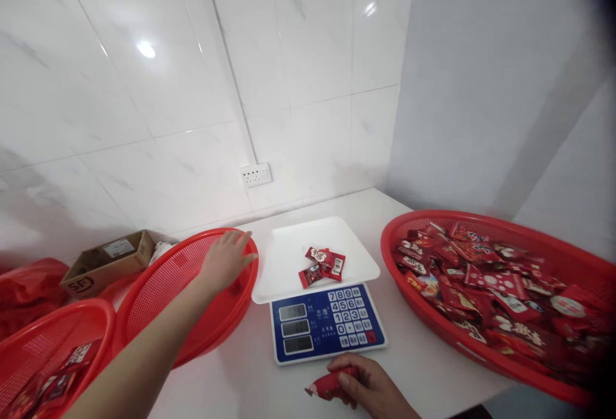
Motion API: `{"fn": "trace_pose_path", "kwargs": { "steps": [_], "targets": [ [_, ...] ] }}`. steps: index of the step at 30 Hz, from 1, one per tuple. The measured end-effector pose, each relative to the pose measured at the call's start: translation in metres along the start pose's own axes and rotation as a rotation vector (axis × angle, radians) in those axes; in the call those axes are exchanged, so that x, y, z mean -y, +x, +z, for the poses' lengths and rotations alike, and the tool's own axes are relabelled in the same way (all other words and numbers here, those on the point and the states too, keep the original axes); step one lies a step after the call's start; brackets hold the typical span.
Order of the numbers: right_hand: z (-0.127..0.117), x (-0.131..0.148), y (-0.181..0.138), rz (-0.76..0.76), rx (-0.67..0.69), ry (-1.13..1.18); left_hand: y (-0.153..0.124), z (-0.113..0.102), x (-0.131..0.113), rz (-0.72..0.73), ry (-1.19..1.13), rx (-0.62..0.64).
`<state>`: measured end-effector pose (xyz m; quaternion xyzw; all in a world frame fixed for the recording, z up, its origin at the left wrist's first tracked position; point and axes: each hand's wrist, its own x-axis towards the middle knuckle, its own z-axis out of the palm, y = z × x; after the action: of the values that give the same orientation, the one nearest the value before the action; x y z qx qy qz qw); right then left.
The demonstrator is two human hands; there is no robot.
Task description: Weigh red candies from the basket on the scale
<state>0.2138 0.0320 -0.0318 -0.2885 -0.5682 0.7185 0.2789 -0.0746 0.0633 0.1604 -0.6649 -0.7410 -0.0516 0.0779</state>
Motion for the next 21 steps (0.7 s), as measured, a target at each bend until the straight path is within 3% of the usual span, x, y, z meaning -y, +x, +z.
{"fn": "trace_pose_path", "kwargs": {
  "steps": [5,9,13,21],
  "targets": [
    [0.001,-0.001,0.001,-0.031,-0.044,-0.017,0.013,0.032,-0.079,0.295,-0.156,0.069],
    [0.003,-0.001,0.000,-0.040,-0.053,-0.015,0.028,0.056,-0.123,0.402,-0.214,0.098],
    [0.005,-0.001,-0.001,-0.046,-0.031,0.009,0.040,0.066,-0.137,0.436,-0.218,0.077],
    [0.004,-0.003,0.003,-0.051,0.010,0.050,0.053,0.063,-0.136,0.436,-0.172,0.065]
  ]
}}
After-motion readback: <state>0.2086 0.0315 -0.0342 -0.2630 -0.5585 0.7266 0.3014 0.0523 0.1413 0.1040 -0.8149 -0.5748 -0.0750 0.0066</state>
